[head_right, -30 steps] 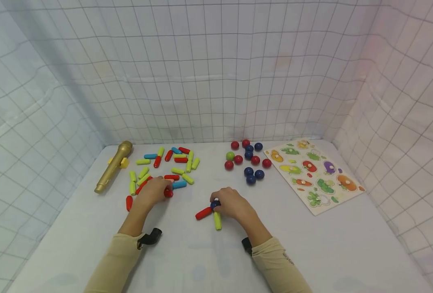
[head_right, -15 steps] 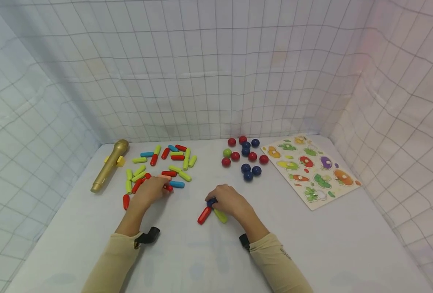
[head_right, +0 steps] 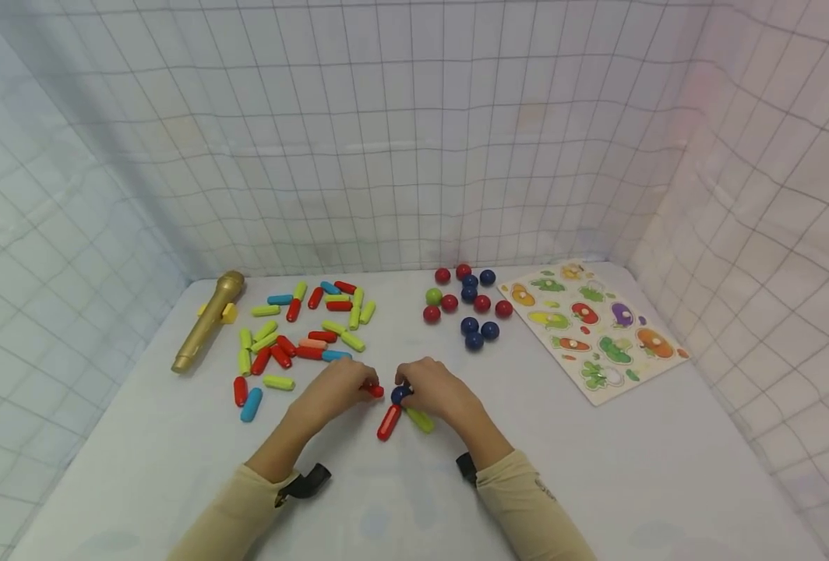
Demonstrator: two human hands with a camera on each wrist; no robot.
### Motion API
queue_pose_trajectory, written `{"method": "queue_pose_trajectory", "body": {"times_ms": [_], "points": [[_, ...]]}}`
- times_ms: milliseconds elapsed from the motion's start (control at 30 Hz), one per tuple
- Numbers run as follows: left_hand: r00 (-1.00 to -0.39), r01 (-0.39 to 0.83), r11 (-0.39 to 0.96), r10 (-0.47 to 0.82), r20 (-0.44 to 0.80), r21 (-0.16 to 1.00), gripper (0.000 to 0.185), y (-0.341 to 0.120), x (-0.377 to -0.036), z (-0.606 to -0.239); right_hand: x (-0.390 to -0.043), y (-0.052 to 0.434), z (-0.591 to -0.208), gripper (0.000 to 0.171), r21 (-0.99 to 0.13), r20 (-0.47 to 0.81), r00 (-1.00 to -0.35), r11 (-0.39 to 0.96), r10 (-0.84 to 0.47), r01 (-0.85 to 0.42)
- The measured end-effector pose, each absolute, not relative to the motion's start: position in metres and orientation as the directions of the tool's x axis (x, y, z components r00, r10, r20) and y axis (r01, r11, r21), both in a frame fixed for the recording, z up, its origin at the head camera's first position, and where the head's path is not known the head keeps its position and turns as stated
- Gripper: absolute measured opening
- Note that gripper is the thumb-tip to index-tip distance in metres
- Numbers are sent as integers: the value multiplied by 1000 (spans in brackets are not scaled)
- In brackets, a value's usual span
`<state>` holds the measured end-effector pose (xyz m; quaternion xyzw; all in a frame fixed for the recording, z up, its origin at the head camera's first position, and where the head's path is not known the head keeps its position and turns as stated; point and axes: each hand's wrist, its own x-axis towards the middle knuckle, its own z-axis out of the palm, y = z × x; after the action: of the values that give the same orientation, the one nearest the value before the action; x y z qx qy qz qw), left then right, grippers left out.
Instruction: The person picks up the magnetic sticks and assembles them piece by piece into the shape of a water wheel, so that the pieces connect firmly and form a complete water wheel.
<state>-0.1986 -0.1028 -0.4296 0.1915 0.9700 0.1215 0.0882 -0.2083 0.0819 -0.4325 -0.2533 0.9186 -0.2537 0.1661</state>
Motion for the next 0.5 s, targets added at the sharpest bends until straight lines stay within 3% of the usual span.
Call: {"method": "queue_pose_trajectory", "body": {"times_ms": [333, 500], "points": [[-894, 386, 889, 426, -135, 247, 12, -98, -188, -438, -204, 77, -437, 19, -553, -160, -812, 732, -561, -397], [-885, 349, 884, 420, -201, 311, 19, -104, -201, -430, -207, 81, -433, 20, -511, -142, -836, 762, -530, -397]]}}
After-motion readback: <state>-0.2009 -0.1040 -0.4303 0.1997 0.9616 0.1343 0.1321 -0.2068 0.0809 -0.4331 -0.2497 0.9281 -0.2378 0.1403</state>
